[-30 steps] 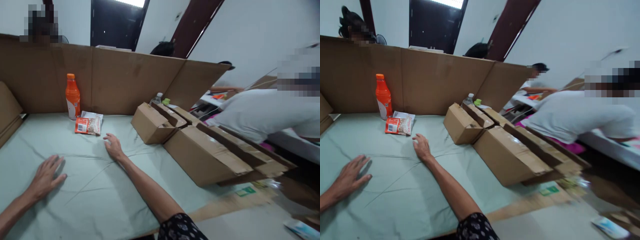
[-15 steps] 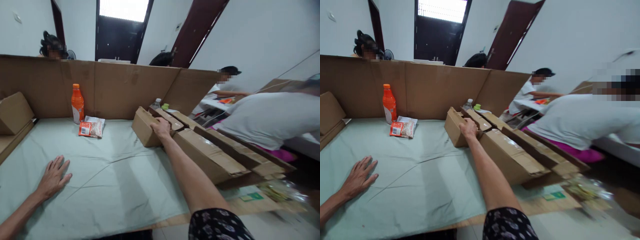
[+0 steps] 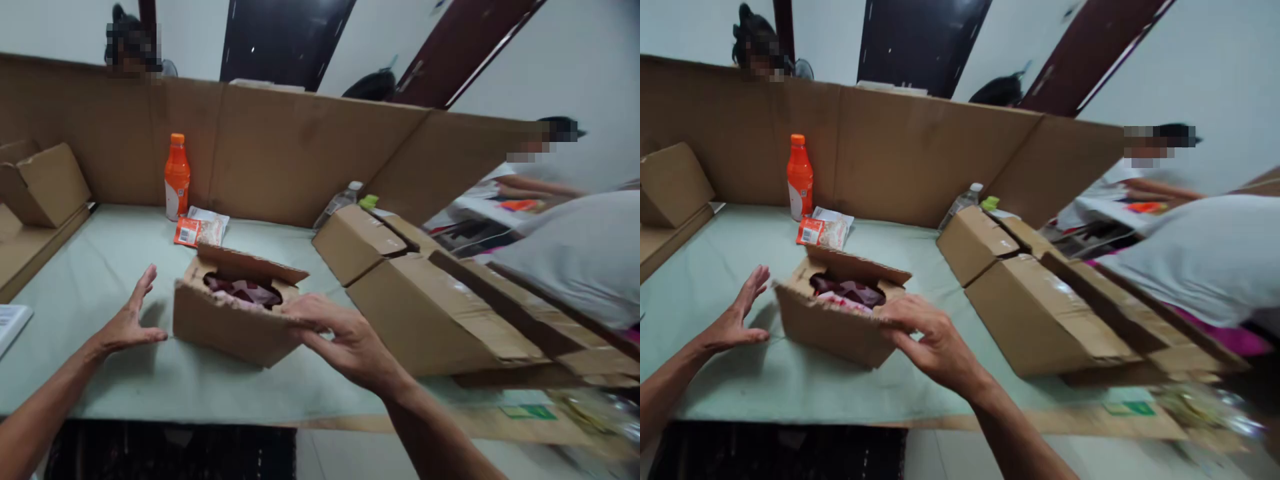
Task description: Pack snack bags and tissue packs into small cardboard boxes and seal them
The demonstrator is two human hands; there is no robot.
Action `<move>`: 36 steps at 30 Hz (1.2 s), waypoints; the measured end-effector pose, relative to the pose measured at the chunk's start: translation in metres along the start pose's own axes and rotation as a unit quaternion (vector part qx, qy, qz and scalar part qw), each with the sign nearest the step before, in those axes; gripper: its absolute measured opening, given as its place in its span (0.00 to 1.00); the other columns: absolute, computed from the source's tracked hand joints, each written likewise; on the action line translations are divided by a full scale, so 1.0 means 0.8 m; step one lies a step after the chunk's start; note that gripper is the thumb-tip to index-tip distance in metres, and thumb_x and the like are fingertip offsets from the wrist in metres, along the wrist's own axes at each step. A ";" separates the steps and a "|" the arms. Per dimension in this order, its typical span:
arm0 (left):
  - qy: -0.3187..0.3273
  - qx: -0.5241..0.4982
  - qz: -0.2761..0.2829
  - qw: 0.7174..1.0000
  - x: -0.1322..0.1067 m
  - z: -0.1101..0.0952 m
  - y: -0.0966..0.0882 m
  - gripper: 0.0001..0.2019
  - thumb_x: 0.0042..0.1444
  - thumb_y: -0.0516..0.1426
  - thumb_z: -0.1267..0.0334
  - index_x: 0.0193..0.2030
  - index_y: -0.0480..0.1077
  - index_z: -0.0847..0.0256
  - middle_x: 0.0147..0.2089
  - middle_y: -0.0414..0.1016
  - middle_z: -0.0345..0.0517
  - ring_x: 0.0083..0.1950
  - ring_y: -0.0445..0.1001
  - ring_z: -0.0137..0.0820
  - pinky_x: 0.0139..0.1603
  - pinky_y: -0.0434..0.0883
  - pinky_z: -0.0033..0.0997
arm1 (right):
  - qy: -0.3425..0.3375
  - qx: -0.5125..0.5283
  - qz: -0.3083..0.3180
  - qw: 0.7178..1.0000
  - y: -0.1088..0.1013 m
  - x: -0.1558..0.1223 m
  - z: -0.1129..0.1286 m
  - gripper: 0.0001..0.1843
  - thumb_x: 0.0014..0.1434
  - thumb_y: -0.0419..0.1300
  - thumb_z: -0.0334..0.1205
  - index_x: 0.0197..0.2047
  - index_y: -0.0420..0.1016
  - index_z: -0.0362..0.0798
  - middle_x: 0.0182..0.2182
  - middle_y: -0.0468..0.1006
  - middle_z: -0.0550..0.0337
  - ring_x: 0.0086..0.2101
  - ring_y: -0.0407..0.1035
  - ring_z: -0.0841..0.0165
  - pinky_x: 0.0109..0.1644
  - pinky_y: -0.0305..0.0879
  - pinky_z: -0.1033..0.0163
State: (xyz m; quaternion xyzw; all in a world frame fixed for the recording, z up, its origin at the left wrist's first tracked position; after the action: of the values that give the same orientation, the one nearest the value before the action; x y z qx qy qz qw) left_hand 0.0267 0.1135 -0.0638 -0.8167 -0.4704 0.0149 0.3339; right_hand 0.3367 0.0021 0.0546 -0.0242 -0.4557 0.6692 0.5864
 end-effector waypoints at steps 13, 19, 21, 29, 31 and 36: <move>-0.046 -0.197 0.057 0.978 -0.022 -0.024 0.031 0.68 0.46 0.69 0.33 0.81 0.28 0.47 0.82 0.45 0.56 0.80 0.50 0.59 0.78 0.50 0.61 | 0.044 0.068 0.230 0.970 0.047 0.026 0.050 0.14 0.71 0.58 0.43 0.53 0.83 0.52 0.51 0.85 0.51 0.52 0.79 0.62 0.53 0.76 0.60; -0.033 -0.172 0.060 0.983 -0.025 -0.023 0.034 0.65 0.49 0.70 0.44 0.81 0.31 0.50 0.81 0.47 0.56 0.80 0.50 0.58 0.79 0.49 0.61 | 0.069 -0.271 0.332 0.901 0.100 0.064 0.026 0.16 0.65 0.61 0.36 0.55 0.79 0.45 0.50 0.84 0.45 0.46 0.81 0.54 0.45 0.76 0.55; -0.022 -0.167 0.060 0.984 -0.025 -0.028 0.034 0.63 0.50 0.69 0.44 0.82 0.32 0.51 0.81 0.48 0.57 0.80 0.50 0.58 0.79 0.49 0.62 | 0.078 -0.335 0.394 0.852 0.124 0.068 0.020 0.10 0.65 0.60 0.34 0.49 0.79 0.44 0.41 0.86 0.47 0.39 0.81 0.56 0.37 0.71 0.59; -0.017 -0.174 0.063 0.983 -0.027 -0.030 0.033 0.64 0.48 0.70 0.46 0.82 0.33 0.56 0.81 0.47 0.62 0.79 0.50 0.61 0.77 0.52 0.65 | 0.036 -0.369 0.432 0.822 0.166 0.073 0.023 0.09 0.65 0.59 0.29 0.39 0.81 0.45 0.30 0.85 0.50 0.29 0.78 0.62 0.27 0.54 0.61; -0.015 -0.172 0.060 0.983 -0.028 -0.026 0.035 0.64 0.47 0.71 0.48 0.82 0.34 0.56 0.80 0.48 0.62 0.79 0.52 0.62 0.76 0.54 0.65 | 0.041 -0.360 0.428 0.828 0.164 0.070 0.021 0.09 0.62 0.60 0.27 0.34 0.81 0.46 0.30 0.85 0.52 0.27 0.76 0.64 0.27 0.52 0.61; 0.000 -0.156 0.038 0.987 -0.027 -0.025 0.036 0.61 0.46 0.69 0.51 0.81 0.39 0.55 0.79 0.53 0.61 0.76 0.57 0.61 0.75 0.56 0.65 | 0.022 -0.276 0.270 0.922 0.099 0.079 0.041 0.15 0.61 0.56 0.28 0.24 0.74 0.49 0.21 0.78 0.60 0.21 0.67 0.71 0.25 0.53 0.63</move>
State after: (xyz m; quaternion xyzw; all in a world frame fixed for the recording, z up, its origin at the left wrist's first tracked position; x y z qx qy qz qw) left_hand 0.0434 0.0765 -0.0704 -0.8759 -0.4357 -0.0462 0.2020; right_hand 0.2377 0.0425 0.0547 -0.3217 -0.5859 0.6490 0.3632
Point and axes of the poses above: each hand's wrist, its own x-axis towards the middle knuckle, its own y-axis out of the palm, z = x × y, the point moved 9 cm from there along x, towards the middle knuckle
